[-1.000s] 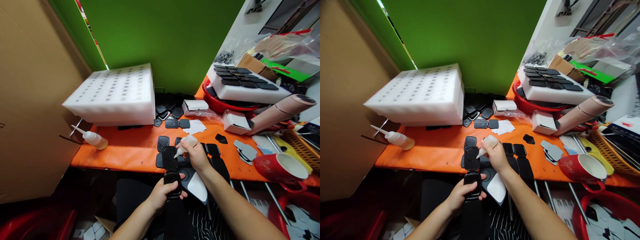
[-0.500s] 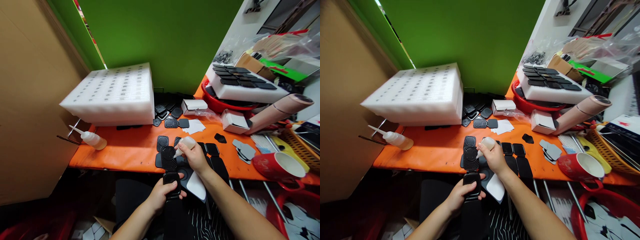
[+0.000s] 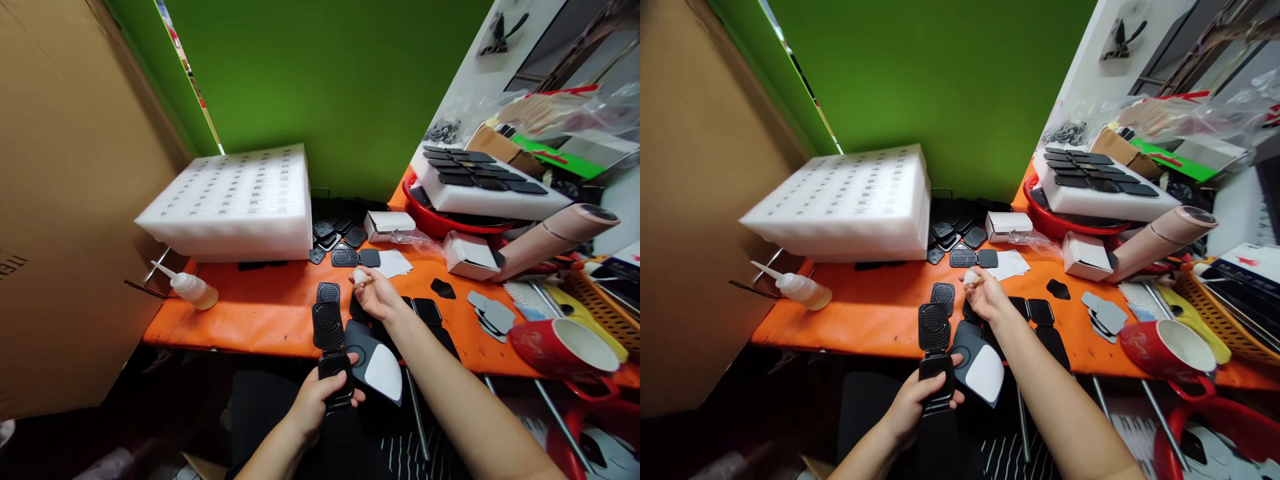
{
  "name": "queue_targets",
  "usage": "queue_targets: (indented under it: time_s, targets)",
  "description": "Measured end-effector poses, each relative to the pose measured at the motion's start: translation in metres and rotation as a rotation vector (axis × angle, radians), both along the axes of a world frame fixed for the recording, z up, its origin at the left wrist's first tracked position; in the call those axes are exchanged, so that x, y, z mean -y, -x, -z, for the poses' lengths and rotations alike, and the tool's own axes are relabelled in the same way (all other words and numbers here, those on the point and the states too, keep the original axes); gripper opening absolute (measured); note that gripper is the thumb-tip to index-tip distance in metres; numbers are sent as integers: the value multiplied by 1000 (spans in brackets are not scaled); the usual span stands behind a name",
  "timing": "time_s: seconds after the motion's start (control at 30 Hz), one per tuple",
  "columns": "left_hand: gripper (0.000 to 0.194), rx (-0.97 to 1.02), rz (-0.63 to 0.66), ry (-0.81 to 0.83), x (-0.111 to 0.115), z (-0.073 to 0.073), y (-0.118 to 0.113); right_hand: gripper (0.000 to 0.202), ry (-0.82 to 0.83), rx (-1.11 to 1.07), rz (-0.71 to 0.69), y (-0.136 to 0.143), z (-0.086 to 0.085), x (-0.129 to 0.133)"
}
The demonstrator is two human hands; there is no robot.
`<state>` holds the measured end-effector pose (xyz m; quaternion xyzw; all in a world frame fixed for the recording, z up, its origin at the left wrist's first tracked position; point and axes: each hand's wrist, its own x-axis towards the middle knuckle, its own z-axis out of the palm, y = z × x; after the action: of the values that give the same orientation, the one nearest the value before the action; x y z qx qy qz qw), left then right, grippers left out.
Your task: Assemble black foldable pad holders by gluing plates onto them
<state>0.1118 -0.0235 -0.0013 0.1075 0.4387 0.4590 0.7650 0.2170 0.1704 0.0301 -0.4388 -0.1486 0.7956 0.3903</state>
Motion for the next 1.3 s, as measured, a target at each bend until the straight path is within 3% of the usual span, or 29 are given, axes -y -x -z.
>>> queue_targets:
  time_s: [0.23, 0.47, 0.6, 0.67, 0.7, 0.83, 0.9, 0.97, 1.03, 1.1, 1.3]
  targets:
    - [62, -45, -74, 4, 2, -5, 10, 32, 73, 7, 72, 30, 13, -24]
    - [63, -49, -70, -11, -3, -7, 13, 31, 15, 80, 116, 20, 11, -22]
    - [64, -57, -84, -31, -4, -9, 20, 25, -143, 166, 277, 3, -5, 1]
    - [64, -57, -92, -36, -5, -10, 24, 13, -372, 261, 353, 4, -25, 13]
    - [64, -58, -93, -40, -5, -10, 26, 10, -609, 371, 343, 9, -38, 17]
    - [66, -68, -107, -80, -4, -11, 29, 14, -1549, 820, -64, 66, -96, 11]
    - [70, -61, -105, -101, 0, -11, 29, 19, -1825, 992, -287, 105, -117, -3]
    - [72, -54, -98, -119, 5, -12, 29, 26, -1885, 1214, -480, 142, -130, -19]
    - [70, -58, -96, -142, 9, -12, 30, 28, -1829, 1388, -692, 170, -134, -32]
    - [66, -66, -97, -157, 13, -11, 33, 26, -1758, 1456, -804, 188, -134, -41]
    - [77, -25, -79, -126, 12, -8, 40, 21, -1701, 1424, -803, 197, -138, -52]
